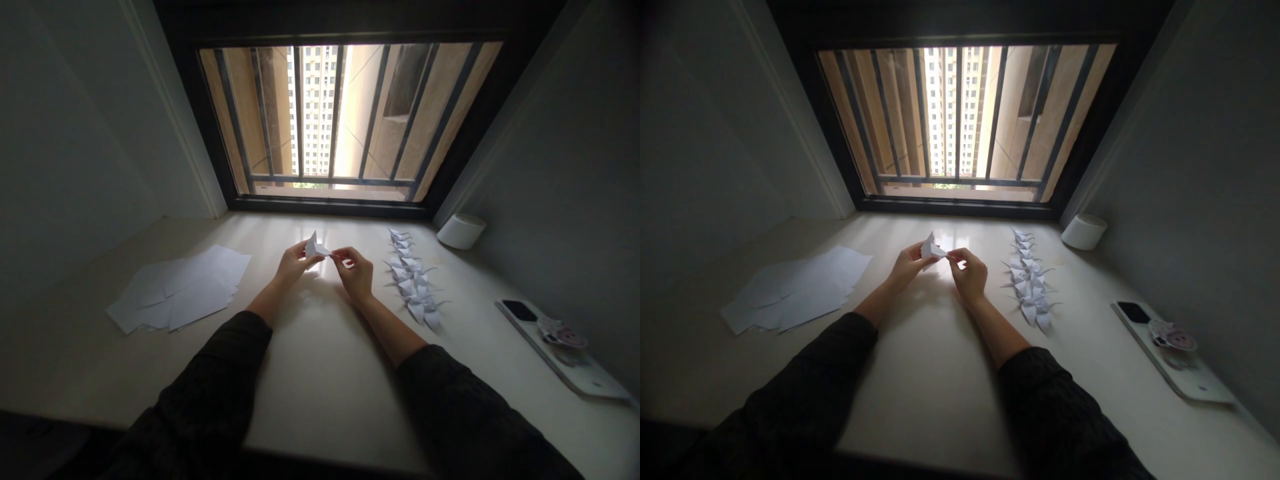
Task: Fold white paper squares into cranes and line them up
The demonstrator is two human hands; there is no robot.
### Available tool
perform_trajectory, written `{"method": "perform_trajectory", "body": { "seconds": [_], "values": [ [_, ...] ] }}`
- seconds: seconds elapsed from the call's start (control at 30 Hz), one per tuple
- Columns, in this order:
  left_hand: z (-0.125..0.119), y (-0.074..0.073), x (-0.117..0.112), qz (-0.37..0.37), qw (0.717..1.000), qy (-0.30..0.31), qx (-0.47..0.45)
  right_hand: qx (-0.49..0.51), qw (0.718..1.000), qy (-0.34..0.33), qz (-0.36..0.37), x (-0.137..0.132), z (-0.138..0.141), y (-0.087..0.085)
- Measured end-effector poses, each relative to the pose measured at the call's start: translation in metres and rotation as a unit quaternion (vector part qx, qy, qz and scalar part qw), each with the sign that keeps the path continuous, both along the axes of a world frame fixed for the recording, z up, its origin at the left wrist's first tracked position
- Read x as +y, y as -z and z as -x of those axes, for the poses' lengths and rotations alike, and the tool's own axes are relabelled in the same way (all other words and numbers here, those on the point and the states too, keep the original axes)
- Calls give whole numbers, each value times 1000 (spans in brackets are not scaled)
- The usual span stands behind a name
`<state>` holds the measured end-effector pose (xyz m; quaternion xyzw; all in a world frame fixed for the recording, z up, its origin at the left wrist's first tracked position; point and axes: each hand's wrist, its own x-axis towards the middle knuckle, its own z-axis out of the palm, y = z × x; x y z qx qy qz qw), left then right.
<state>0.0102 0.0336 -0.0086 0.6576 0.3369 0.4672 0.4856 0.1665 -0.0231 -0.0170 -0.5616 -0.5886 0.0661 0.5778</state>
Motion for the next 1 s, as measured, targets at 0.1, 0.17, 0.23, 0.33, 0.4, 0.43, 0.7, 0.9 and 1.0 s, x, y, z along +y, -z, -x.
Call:
{"method": "perform_trajectory", "body": {
  "seconds": [0.1, 0.17, 0.23, 0.33, 0.4, 0.43, 0.7, 0.9, 1.0],
  "values": [
    [0, 2, -1, -22, 1000, -10, 0, -5, 1000, -2, -1, 0, 0, 0],
    [0, 3, -1, -26, 999, -21, -10, -11, 1000, 0, -1, 1, -1, 1],
    [0, 5, -2, -26, 999, -33, -6, -16, 1000, -3, -3, 2, -1, 3],
    [-1, 7, -1, -32, 999, -42, 6, -20, 999, -28, -18, 4, -1, 4],
    [-1, 9, 1, -36, 998, -46, 0, -28, 998, -53, -30, 6, -1, 5],
    [-2, 10, 1, -36, 998, -47, -3, -35, 997, -64, -32, 6, -1, 6],
    [-3, 11, 1, -20, 999, -39, -8, -31, 997, -59, -41, 7, -2, 9],
    [-1, 2, -7, -13, 997, -62, 34, -28, 998, -51, -23, 4, -1, 8],
    [2, -1, -9, -30, 996, -66, 44, -27, 998, -53, -9, 3, -1, 7]
  ]
}}
